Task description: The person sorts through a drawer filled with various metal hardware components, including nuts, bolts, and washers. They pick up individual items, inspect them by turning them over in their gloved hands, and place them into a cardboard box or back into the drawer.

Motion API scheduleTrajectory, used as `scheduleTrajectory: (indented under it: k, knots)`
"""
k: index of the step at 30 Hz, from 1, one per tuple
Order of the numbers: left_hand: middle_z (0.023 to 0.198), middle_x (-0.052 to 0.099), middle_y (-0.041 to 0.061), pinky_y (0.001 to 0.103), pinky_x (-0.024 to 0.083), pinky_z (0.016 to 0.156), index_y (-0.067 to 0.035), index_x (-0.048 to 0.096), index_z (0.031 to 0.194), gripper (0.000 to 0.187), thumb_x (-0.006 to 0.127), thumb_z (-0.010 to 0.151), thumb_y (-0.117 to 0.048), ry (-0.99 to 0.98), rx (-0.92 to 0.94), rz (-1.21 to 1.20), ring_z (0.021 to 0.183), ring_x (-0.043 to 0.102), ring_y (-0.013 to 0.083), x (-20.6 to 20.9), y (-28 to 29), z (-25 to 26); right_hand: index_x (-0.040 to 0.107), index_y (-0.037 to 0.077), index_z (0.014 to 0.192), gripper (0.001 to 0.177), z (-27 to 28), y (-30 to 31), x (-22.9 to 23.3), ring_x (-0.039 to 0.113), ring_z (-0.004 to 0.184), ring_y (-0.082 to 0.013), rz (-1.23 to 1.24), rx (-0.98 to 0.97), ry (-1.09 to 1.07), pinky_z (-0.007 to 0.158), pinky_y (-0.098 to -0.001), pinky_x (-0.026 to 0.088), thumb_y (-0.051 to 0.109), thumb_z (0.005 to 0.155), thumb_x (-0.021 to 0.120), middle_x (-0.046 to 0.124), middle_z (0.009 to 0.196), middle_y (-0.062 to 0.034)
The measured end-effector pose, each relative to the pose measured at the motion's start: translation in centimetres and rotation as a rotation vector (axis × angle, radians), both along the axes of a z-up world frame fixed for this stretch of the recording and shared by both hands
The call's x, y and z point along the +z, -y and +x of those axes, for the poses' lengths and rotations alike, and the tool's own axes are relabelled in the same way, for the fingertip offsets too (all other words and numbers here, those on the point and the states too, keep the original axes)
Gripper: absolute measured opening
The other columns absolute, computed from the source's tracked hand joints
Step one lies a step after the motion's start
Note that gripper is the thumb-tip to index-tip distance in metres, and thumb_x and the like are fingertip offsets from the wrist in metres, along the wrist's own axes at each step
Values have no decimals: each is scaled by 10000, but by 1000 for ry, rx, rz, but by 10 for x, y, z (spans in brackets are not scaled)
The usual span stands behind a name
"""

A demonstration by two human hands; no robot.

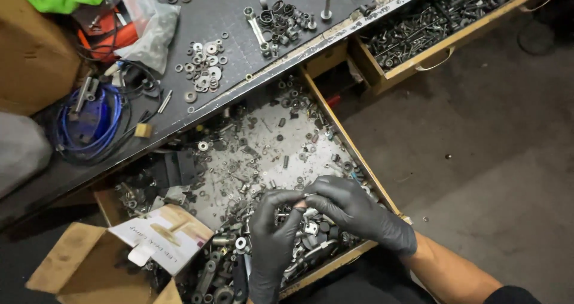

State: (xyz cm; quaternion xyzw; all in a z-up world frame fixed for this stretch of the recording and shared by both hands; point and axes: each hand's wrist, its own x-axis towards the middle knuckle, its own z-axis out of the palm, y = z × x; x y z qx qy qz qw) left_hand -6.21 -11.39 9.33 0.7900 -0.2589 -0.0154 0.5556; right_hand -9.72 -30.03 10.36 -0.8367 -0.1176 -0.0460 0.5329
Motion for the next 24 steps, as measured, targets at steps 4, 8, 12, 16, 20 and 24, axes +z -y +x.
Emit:
scheduleTrajectory:
  k: [4, 8, 12, 16, 20, 24]
  knots:
    - [1004, 692, 103, 356, 644, 880, -72, 619, 995, 93, 651, 928, -16, -577, 66, -253, 949, 696, 237, 7, 12, -2, 711, 70, 1095, 183, -4, 3, 5, 732, 908, -189, 37, -133, -28, 809, -307, 559, 194, 976, 649, 763, 1003, -59]
    - [1100, 689, 72, 363, 639, 941, -90, 647, 1212, 319, 658, 906, -1, -771, 82, -252, 1041, 684, 221, 21, 22, 2, 731, 65, 1000, 98, -5, 9, -1, 729, 844, -151, 103, -216, -41, 787, -276, 572, 132, 930, 712, 759, 921, -31]
    - [1018, 738, 111, 363, 667, 893, -42, 702, 1025, 122, 698, 903, -39, -599, 43, -276, 989, 730, 249, 2, 22, 4, 717, 83, 934, 65, -5, 12, -8, 681, 767, -110, 128, -264, -35, 721, -252, 539, 135, 911, 749, 722, 844, -2]
    - [995, 754, 116, 397, 664, 928, -55, 690, 927, 85, 728, 877, 2, -653, 100, -340, 1004, 746, 263, -8, 21, 1, 714, 87, 902, 64, -6, 13, -5, 654, 716, -115, 105, -239, 14, 674, -258, 518, 134, 909, 757, 698, 802, 0]
    - [975, 773, 146, 402, 675, 876, -32, 695, 896, 116, 757, 836, 46, -775, 175, -427, 949, 752, 272, -6, 25, 1, 695, 84, 910, 84, -4, 13, 1, 637, 698, -141, 83, -194, 16, 652, -288, 502, 158, 947, 703, 677, 783, -13]
    - [984, 767, 145, 392, 660, 865, -37, 662, 933, 64, 703, 896, -4, -786, 118, -407, 946, 754, 274, -3, 28, 5, 677, 77, 938, 116, -3, 32, -14, 628, 725, -167, 13, -144, 33, 663, -304, 494, 190, 953, 703, 668, 820, -35]
